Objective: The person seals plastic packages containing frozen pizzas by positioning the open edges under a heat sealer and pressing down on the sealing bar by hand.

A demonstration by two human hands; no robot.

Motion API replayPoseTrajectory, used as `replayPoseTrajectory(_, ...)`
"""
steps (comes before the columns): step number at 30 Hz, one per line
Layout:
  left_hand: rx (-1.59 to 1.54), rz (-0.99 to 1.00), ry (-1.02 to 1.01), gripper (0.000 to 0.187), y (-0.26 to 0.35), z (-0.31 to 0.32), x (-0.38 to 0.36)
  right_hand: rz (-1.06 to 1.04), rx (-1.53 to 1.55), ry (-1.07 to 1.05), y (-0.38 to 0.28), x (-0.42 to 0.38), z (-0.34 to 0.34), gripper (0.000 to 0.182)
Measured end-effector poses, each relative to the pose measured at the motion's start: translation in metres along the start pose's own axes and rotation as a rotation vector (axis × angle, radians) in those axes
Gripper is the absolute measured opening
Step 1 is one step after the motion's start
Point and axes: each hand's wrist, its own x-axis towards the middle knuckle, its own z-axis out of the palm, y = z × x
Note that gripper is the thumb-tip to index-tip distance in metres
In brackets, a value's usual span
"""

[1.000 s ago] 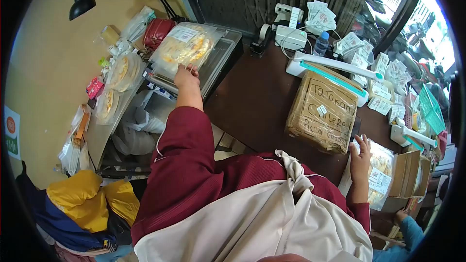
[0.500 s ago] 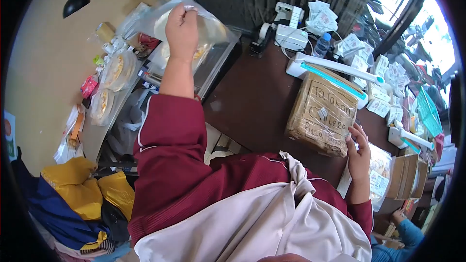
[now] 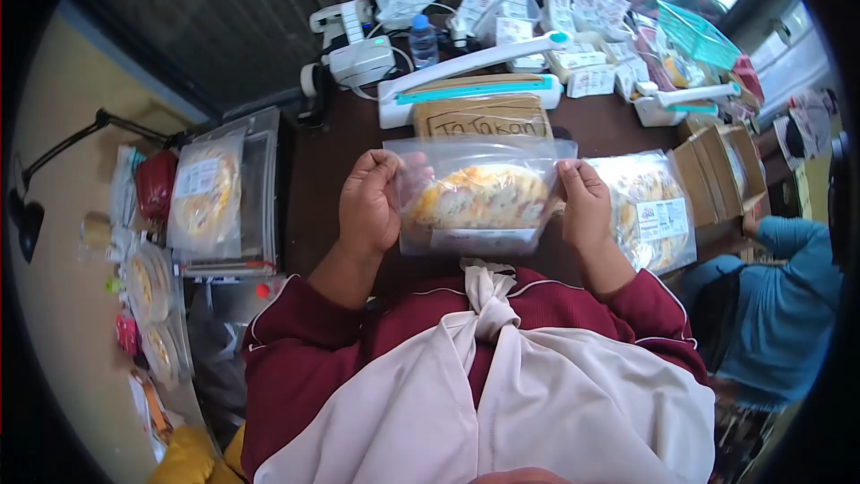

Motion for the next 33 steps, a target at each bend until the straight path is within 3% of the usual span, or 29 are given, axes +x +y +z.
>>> replayPoseTrajectory(3,0.184,-0.003,-0.009,0.009,-0.016,-0.001,0.016,0.026,-0.055,0.143,0.012,0.006,-0.009,0.020)
replayPoseTrajectory(6,0.440,-0.013,0.020,0.009,-0.025,-0.012,0.049,-0.010,-0.335,0.222,0.011,0.036,-0.012,0.022)
replayPoseTrajectory(9,0.699,0.233,0.083,0.011,-0.043,-0.009,0.089,-0.102,-0.573,0.249,0.026,0.091,-0.021,0.032)
replayPoseTrajectory(10,1.106,0.308,0.080,0.021,-0.045,-0.012,0.100,-0.157,-0.690,0.257,0.037,0.106,-0.024,0.035)
replayPoseTrajectory(12,1.452,0.600,0.148,0.030,-0.063,-0.006,0.104,-0.265,-0.925,0.260,0.062,0.128,-0.023,0.043)
replayPoseTrajectory(13,1.621,0.752,0.182,0.035,-0.071,-0.002,0.105,-0.224,-1.124,0.133,0.036,0.106,0.000,0.046)
replayPoseTrajectory(14,1.576,0.569,-0.023,0.050,-0.071,0.003,0.098,-0.215,-1.195,-0.009,0.038,0.096,0.011,0.053)
replayPoseTrajectory(15,1.629,0.582,-0.164,0.051,-0.079,0.000,0.096,-0.191,-1.238,-0.180,0.033,0.081,0.025,0.054)
replayPoseTrajectory(16,1.676,0.594,-0.305,0.053,-0.090,-0.007,0.096,-0.353,-1.376,-0.256,0.053,0.073,0.031,0.055)
replayPoseTrajectory(17,1.717,0.604,-0.447,0.055,-0.100,-0.013,0.096,-0.257,-1.438,-0.349,0.067,0.063,0.030,0.058)
replayPoseTrajectory(18,1.747,0.427,-0.475,0.059,-0.105,-0.016,0.093,-0.322,-1.496,-0.327,0.077,0.058,0.029,0.059)
replayPoseTrajectory(21,1.900,0.396,-0.280,0.058,-0.109,-0.024,0.092,-0.378,-1.528,-0.304,0.092,0.060,0.026,0.060)
replayPoseTrajectory(30,1.987,0.246,-0.191,0.067,-0.111,-0.018,0.133,-0.438,-1.573,-0.241,0.091,0.108,0.033,0.064)
replayPoseTrajectory(33,1.990,0.383,-0.159,0.065,-0.110,-0.018,0.145,-0.422,-1.551,-0.269,0.094,0.122,0.035,0.065)
